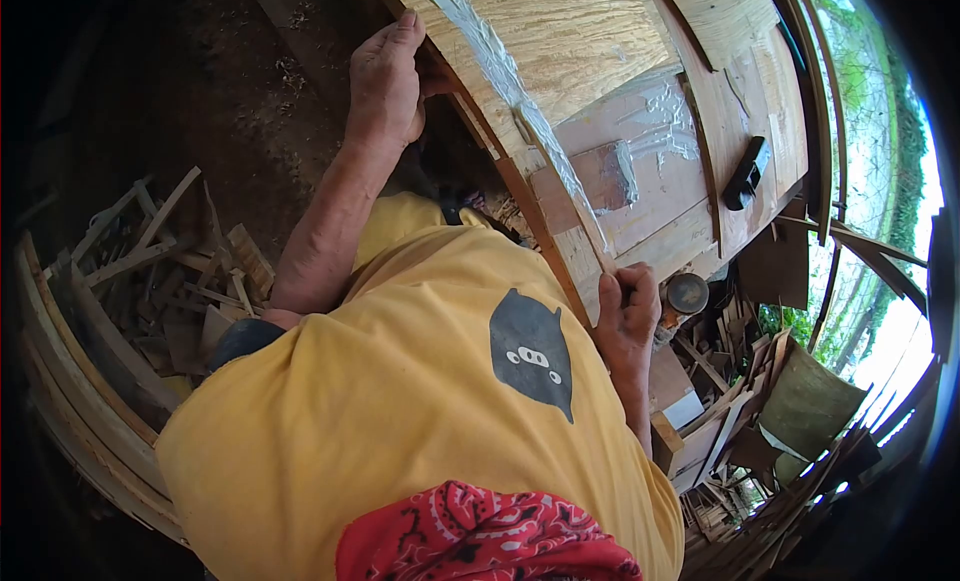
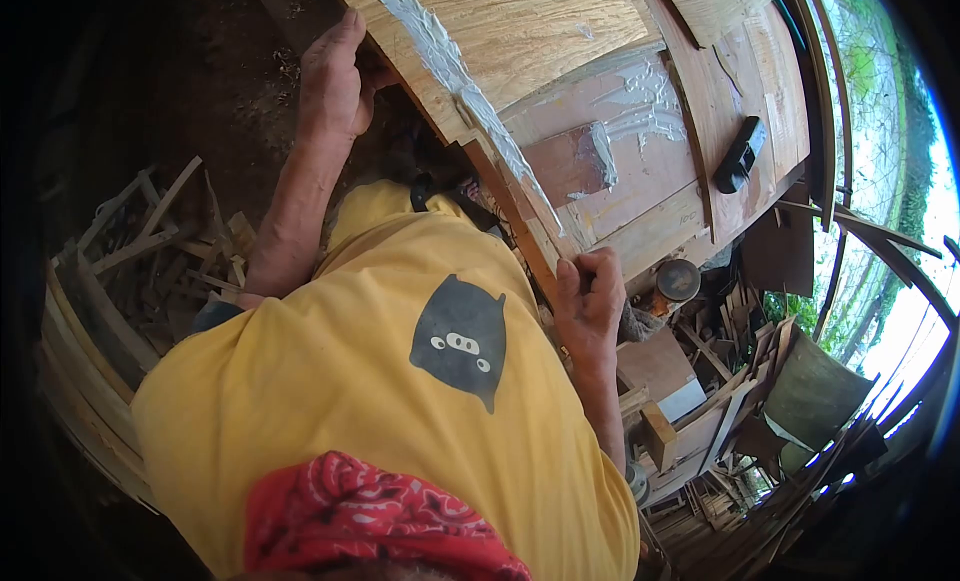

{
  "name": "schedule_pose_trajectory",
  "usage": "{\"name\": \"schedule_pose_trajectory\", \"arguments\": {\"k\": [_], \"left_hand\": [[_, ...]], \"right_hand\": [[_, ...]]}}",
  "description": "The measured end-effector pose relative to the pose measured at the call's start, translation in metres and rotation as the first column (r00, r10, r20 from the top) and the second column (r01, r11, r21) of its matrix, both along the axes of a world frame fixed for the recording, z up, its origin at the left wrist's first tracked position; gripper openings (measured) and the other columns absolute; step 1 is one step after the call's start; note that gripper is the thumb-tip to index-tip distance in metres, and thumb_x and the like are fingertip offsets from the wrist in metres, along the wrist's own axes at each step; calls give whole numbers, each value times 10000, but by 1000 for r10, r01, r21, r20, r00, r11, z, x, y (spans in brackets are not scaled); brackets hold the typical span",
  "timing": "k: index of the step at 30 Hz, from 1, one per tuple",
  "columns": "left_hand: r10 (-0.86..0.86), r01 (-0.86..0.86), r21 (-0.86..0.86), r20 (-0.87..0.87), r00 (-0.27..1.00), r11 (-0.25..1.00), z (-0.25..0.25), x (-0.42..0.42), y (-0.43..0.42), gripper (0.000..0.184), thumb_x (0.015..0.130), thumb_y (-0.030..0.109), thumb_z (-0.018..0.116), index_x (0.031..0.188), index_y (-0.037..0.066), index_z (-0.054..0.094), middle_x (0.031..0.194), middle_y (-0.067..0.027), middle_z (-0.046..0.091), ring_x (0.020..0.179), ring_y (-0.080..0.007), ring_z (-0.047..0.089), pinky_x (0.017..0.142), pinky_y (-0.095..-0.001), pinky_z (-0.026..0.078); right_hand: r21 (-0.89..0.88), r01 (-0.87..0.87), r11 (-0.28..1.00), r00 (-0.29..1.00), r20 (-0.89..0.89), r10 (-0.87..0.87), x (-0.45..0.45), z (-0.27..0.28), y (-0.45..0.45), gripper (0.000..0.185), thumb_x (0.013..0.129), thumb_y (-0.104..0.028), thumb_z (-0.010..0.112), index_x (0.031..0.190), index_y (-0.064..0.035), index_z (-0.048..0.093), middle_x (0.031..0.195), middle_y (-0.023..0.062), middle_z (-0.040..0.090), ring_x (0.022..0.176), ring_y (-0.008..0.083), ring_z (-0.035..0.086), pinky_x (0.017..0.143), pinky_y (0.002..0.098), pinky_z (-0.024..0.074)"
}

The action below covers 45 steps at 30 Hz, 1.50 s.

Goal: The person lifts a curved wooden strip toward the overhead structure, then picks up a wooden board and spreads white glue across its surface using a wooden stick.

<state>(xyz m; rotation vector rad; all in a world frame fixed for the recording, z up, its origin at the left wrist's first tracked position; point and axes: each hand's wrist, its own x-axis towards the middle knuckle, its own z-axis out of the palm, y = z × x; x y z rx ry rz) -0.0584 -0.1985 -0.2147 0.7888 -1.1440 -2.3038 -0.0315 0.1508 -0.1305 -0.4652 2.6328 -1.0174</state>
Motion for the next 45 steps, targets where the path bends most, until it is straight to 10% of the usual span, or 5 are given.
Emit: {"name": "schedule_pose_trajectory", "arguments": {"k": [45], "left_hand": [[-78, 77, 77, 0, 997, 994, -12, 12, -1, 375, 1066, 329, 478, 1131, -5, 635, 943, -74, 690, 771, -151, 709, 624, -308, 635]], "right_hand": [[-21, -111, 994, 994, 14, 111, -76, -24, -124, 209, 938, -148, 708, 911, -8, 555, 748, 124, 586, 682, 231, 568, 645, 366, 473]]}}
